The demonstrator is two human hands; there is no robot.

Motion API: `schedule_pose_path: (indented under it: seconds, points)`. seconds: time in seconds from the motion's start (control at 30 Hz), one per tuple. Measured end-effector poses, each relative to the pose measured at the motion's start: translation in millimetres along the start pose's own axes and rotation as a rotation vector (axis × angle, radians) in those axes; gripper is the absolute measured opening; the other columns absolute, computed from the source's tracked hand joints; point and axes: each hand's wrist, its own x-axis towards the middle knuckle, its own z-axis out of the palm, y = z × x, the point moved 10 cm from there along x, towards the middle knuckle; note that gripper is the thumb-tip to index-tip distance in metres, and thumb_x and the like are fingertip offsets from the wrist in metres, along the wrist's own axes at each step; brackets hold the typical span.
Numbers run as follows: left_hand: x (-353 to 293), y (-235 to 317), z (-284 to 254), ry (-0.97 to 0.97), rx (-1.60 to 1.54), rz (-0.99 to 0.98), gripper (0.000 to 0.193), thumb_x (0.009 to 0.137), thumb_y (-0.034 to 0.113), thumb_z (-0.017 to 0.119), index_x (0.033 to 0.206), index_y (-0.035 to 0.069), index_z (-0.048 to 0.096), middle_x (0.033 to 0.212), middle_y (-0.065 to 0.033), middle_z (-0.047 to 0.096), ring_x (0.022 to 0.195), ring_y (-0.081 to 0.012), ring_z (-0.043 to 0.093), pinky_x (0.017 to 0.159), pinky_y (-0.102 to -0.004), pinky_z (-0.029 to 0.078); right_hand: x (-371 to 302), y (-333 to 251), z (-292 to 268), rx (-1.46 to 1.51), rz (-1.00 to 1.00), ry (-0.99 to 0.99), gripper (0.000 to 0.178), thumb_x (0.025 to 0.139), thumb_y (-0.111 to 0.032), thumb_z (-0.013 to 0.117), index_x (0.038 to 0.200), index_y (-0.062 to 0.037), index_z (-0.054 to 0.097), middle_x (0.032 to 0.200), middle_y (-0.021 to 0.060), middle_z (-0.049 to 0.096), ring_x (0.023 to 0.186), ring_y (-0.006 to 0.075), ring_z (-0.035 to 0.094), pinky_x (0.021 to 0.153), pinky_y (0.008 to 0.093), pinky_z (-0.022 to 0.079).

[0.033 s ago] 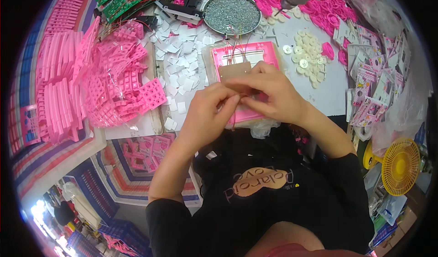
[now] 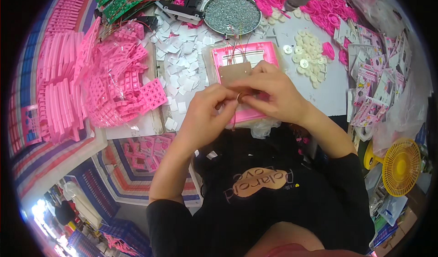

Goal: Assembling electronic components and plastic parts into toy calculators using a hot glue gun.

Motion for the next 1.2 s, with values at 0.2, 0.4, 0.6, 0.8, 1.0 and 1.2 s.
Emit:
schedule_pose_path:
  seconds: [0.2, 0.4, 0.6, 0.8, 1.0, 1.2]
  points:
    - [-8.0, 7.2, 5.5, 0.068, 0.277, 0.124, 0.014, 0.082, 0.009, 0.076, 0.094, 0.005, 0.07, 0.082, -0.0039, 0.063, 0.075, -0.0207, 0.058, 0.073, -0.0337, 0.04, -7.2, 19.1, 1.2, 0.125, 0.222, 0.034, 0.013, 0.082, -0.012, 0.076, 0.095, -0.0093, 0.077, 0.081, 0.0035, 0.069, 0.082, 0.0181, 0.058, 0.064, 0.0307, 0.05]
    - [-5.8, 12.7, 6.1, 0.106, 0.359, 0.156, 0.014, 0.08, 0.012, 0.079, 0.09, 0.01, 0.07, 0.08, -0.0011, 0.061, 0.076, -0.0187, 0.058, 0.08, -0.0355, 0.033, -9.9, 24.1, 4.2, 0.194, 0.235, -0.011, 0.014, 0.078, -0.005, 0.078, 0.092, -0.0073, 0.076, 0.086, 0.0036, 0.057, 0.086, 0.0158, 0.055, 0.066, 0.0275, 0.045]
    - [-4.3, 11.7, 7.6, 0.123, 0.366, 0.16, 0.012, 0.081, 0.009, 0.078, 0.089, 0.01, 0.068, 0.081, -0.0011, 0.061, 0.08, -0.0194, 0.059, 0.08, -0.0359, 0.033, -10.4, 27.0, 2.3, 0.212, 0.285, -0.043, 0.013, 0.078, -0.003, 0.076, 0.091, -0.0069, 0.075, 0.087, 0.0042, 0.055, 0.087, 0.0167, 0.054, 0.068, 0.0276, 0.044]
    - [-12.9, 10.3, -0.6, 0.183, 0.382, 0.218, 0.013, 0.08, 0.006, 0.072, 0.089, 0.014, 0.069, 0.085, -0.0004, 0.06, 0.081, -0.0193, 0.057, 0.08, -0.0389, 0.029, -10.9, 33.2, -2.6, 0.216, 0.255, -0.008, 0.01, 0.082, -0.009, 0.075, 0.091, -0.0077, 0.076, 0.084, 0.0044, 0.06, 0.08, 0.0139, 0.055, 0.062, 0.0258, 0.047]
    - [-11.5, 20.2, 5.4, 0.175, 0.416, 0.154, 0.018, 0.078, 0.005, 0.073, 0.095, 0.011, 0.07, 0.089, -0.0024, 0.063, 0.088, -0.0204, 0.06, 0.085, -0.0375, 0.032, -10.2, 31.9, -0.6, 0.223, 0.248, 0.003, 0.009, 0.082, -0.009, 0.075, 0.091, -0.0086, 0.076, 0.084, 0.0037, 0.06, 0.078, 0.013, 0.055, 0.063, 0.0261, 0.047]
    - [-11.8, 13.2, 6.3, 0.195, 0.35, 0.188, 0.016, 0.077, 0.008, 0.076, 0.089, 0.015, 0.07, 0.085, 0.0, 0.059, 0.079, -0.0197, 0.056, 0.081, -0.0385, 0.029, -13.4, 38.2, 3.7, 0.276, 0.319, 0.002, 0.009, 0.079, -0.002, 0.073, 0.087, -0.0056, 0.074, 0.081, 0.0005, 0.054, 0.082, 0.0119, 0.05, 0.063, 0.025, 0.04]
